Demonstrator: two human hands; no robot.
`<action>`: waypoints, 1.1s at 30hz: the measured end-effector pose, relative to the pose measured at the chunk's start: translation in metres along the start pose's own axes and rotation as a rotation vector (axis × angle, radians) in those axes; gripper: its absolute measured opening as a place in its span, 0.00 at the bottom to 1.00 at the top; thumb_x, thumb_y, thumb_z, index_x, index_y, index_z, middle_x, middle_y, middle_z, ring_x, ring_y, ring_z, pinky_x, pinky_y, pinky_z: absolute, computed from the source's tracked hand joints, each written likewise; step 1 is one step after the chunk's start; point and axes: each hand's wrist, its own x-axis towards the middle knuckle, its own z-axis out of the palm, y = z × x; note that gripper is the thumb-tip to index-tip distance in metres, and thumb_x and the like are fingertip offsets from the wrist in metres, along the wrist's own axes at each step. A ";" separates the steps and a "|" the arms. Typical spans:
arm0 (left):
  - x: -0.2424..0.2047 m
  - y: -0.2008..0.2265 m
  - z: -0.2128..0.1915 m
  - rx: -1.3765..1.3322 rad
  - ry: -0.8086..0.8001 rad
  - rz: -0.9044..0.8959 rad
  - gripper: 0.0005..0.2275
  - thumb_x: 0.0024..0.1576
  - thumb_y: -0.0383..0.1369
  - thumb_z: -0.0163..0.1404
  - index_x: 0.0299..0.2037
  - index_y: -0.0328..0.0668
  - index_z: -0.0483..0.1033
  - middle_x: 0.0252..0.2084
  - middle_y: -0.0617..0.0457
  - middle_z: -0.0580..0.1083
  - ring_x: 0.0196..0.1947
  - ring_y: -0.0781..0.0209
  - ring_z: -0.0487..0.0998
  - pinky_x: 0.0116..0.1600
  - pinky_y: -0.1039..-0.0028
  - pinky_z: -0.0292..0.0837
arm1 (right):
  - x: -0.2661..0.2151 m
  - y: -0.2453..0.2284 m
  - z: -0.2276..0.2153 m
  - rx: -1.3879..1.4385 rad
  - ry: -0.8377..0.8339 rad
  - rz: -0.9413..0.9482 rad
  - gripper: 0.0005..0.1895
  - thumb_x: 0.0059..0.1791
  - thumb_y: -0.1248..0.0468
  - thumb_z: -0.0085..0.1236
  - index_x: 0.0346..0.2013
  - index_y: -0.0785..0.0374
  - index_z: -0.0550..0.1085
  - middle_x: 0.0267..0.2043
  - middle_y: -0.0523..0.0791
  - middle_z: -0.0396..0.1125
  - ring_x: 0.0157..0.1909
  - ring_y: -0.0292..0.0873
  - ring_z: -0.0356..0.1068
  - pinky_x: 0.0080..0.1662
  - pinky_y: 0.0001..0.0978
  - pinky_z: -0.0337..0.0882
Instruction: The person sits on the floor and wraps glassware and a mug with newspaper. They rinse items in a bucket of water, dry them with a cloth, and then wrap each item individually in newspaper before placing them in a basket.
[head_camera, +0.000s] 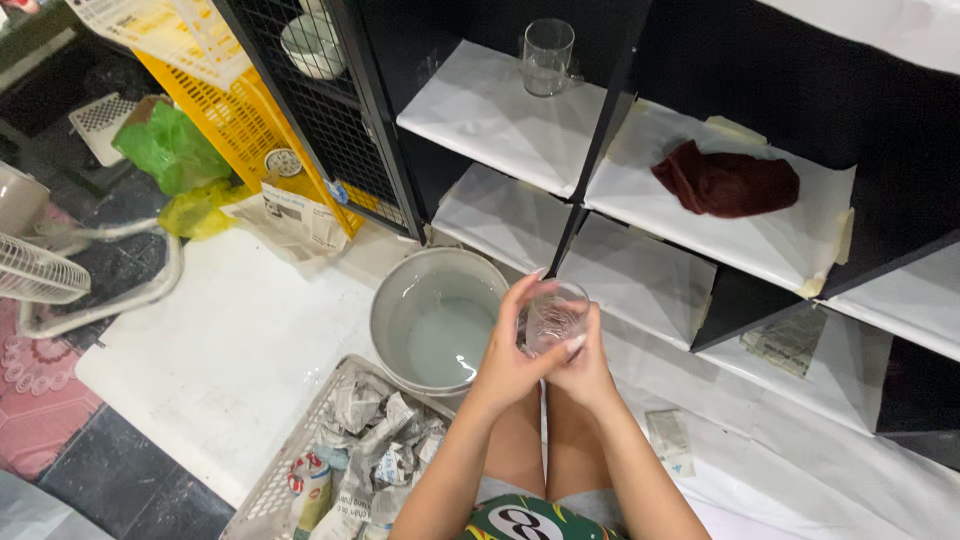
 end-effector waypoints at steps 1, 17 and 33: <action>0.000 -0.001 -0.001 -0.018 -0.019 -0.029 0.38 0.51 0.27 0.63 0.72 0.37 0.57 0.68 0.40 0.69 0.70 0.48 0.69 0.73 0.59 0.63 | -0.001 0.002 -0.002 -0.021 -0.007 0.018 0.42 0.37 0.75 0.68 0.61 0.60 0.58 0.58 0.49 0.64 0.57 0.41 0.68 0.54 0.33 0.73; -0.029 -0.185 -0.058 -0.323 0.453 -0.341 0.35 0.61 0.31 0.54 0.75 0.47 0.44 0.66 0.41 0.64 0.59 0.57 0.73 0.56 0.69 0.75 | 0.064 0.064 0.031 -0.622 -0.287 0.031 0.40 0.37 0.61 0.74 0.61 0.63 0.68 0.58 0.56 0.68 0.61 0.53 0.69 0.60 0.42 0.68; -0.033 -0.371 -0.173 -0.662 0.702 -1.383 0.33 0.53 0.54 0.53 0.66 0.47 0.64 0.62 0.42 0.67 0.55 0.39 0.75 0.56 0.48 0.75 | 0.124 0.286 0.072 -0.412 -0.582 0.708 0.29 0.45 0.55 0.63 0.59 0.58 0.69 0.47 0.42 0.70 0.48 0.40 0.73 0.43 0.37 0.74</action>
